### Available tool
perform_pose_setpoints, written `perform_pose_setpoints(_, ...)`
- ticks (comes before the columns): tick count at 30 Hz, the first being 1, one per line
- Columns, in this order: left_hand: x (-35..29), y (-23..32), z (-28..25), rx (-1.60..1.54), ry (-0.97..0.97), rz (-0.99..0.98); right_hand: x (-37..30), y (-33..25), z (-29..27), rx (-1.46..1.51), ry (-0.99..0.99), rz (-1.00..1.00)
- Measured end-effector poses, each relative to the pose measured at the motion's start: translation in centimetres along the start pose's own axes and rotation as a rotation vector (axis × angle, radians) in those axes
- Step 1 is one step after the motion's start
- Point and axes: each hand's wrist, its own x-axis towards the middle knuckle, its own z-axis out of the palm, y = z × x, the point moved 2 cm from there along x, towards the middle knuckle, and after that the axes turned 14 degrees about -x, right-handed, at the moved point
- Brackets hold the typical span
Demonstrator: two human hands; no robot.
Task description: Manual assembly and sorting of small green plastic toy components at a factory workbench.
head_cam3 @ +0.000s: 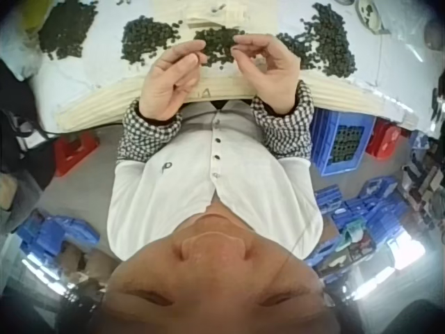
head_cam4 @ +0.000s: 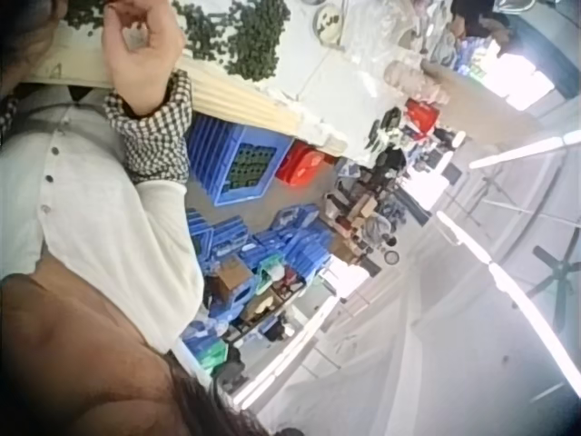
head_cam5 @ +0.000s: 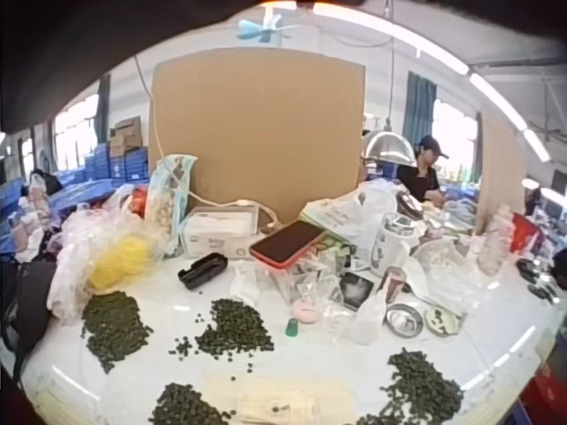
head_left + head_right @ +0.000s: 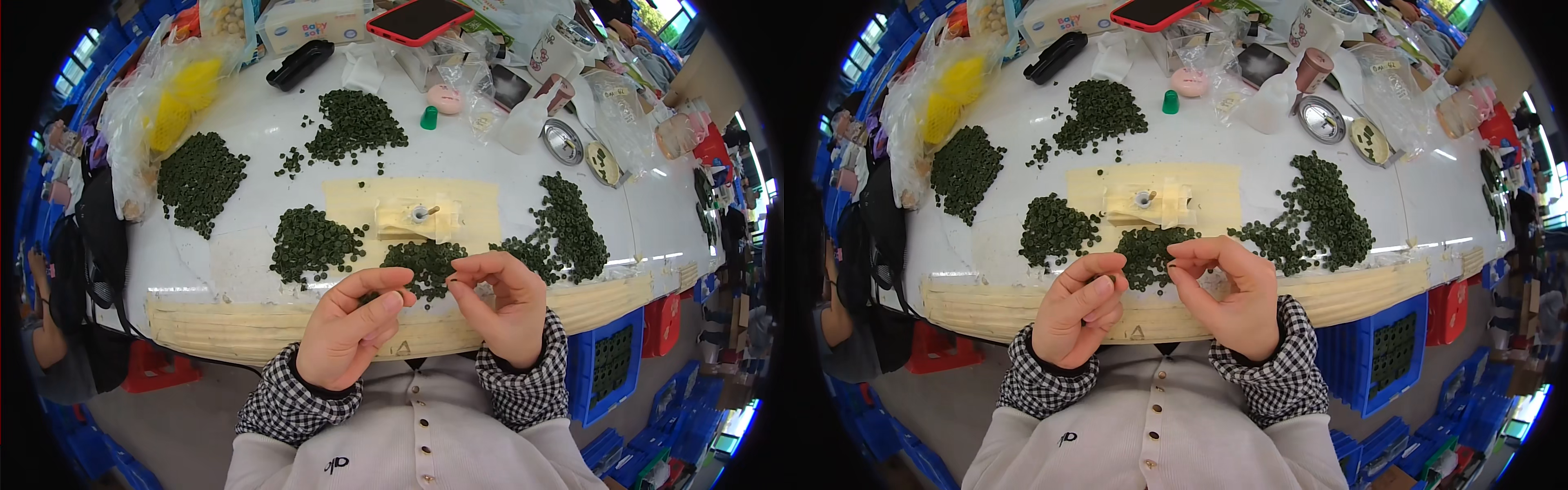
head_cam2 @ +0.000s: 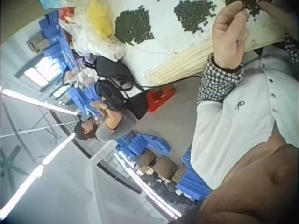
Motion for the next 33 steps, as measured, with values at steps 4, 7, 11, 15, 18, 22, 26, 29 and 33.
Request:
perform_pose_setpoints(4,0.14,-0.16,-0.05,-0.041,-0.023,0.0,-0.19,0.33,-0.14,0.084,-0.038,0.015)
perform_pose_setpoints(7,0.1,-0.18,0.28,-0.022,-0.005,0.007,-0.22,0.39,-0.21,0.112,-0.055,0.015)
perform_pose_setpoints(11,0.17,-0.3,0.26,-0.021,-0.004,0.022,-0.22,0.3,-0.22,0.157,-0.058,-0.016)
perform_pose_setpoints(15,0.17,-0.37,0.19,-0.002,-0.007,0.01,0.08,0.46,-0.53,0.029,-0.118,-0.15)
perform_pose_setpoints(18,0.25,-0.35,0.21,0.013,-0.002,0.006,0.09,0.3,-0.49,0.037,-0.099,-0.113)
perform_pose_setpoints(22,0.27,-0.27,0.36,0.036,0.005,-0.006,0.1,0.29,-0.51,0.024,-0.103,-0.117)
perform_pose_setpoints(26,0.3,-0.41,0.65,0.077,0.039,0.004,0.02,0.08,-0.3,0.091,-0.06,-0.05)
perform_pose_setpoints(29,0.27,-0.4,0.58,0.108,0.044,0.013,-0.14,-0.05,-0.23,0.094,-0.073,-0.028)
perform_pose_setpoints(33,0.2,-0.44,0.65,0.136,0.007,0.054,-0.27,-0.52,-0.1,0.093,-0.113,-0.039)
